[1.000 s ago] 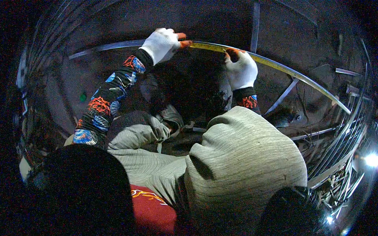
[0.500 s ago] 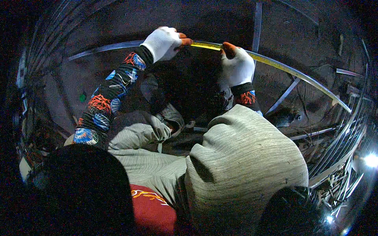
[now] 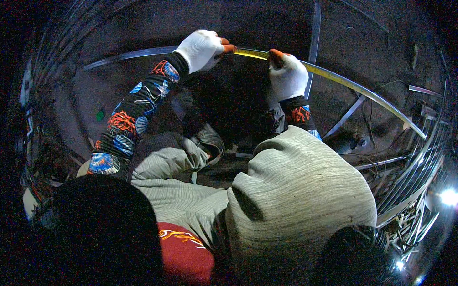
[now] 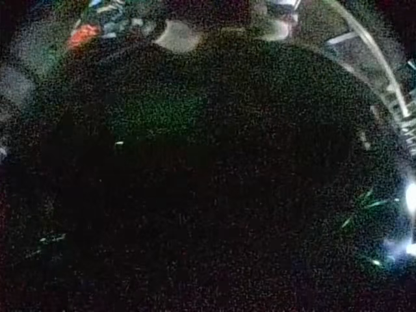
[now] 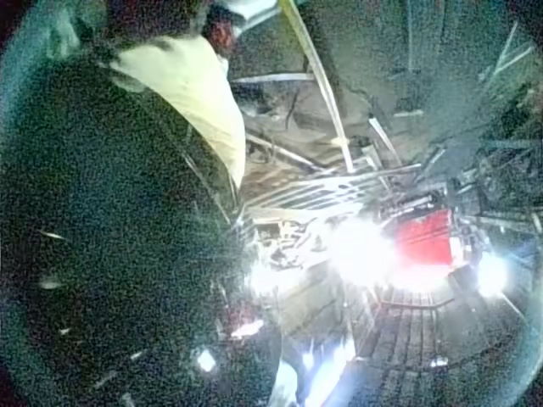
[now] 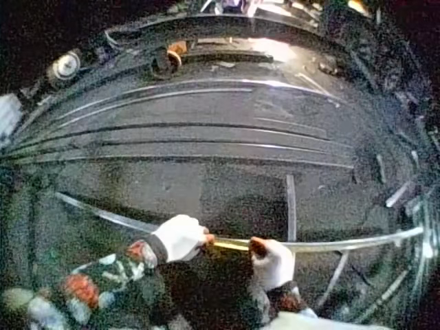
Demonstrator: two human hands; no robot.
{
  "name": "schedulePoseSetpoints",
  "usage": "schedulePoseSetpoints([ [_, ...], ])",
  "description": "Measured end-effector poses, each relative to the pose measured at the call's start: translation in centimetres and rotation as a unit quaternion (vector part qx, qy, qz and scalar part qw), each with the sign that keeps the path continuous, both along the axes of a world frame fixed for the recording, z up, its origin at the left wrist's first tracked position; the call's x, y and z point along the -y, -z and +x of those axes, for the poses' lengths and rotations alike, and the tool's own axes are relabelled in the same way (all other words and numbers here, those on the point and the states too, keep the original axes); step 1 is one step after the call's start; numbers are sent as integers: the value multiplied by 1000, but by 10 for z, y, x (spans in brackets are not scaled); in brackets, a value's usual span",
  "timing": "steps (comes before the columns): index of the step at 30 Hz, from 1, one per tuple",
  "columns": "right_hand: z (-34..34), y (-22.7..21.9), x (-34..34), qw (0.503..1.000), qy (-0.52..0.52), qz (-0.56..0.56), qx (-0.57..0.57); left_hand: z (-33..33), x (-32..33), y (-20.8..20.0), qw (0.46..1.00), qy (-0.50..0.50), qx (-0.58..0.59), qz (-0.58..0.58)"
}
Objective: Measuring a metal frame with a tape measure and square, then using an angle grinder to trim components.
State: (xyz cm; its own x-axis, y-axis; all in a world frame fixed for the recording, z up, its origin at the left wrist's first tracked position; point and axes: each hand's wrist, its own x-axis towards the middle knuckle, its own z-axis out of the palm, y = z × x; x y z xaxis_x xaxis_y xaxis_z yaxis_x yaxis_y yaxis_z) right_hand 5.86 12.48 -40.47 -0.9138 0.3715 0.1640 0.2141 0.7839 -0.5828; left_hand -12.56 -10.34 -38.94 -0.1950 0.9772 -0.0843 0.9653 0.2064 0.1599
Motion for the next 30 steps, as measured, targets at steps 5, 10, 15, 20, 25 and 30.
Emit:
schedulePoseSetpoints([
  [5,-1,1,1,1000,-16,9,-6,0,2,1,1000,5,10,4],
  [10,-3,1,3,1000,-8,10,11,-1,3,0,1000,-2,18,-23],
  [15,-3,-1,3,1000,-7,12,11,0,3,-1,1000,3,24,-14],
  [20,-5,3,0,999,-23,32,29,3,4,2,1000,1,19,-17],
  [25,-21,0,-4,995,-47,62,58,-2,-3,-3,998,-18,24,-50],
  [30,-31,-4,-2,987,-44,62,143,6,3,-1,1000,0,-17,-26],
])
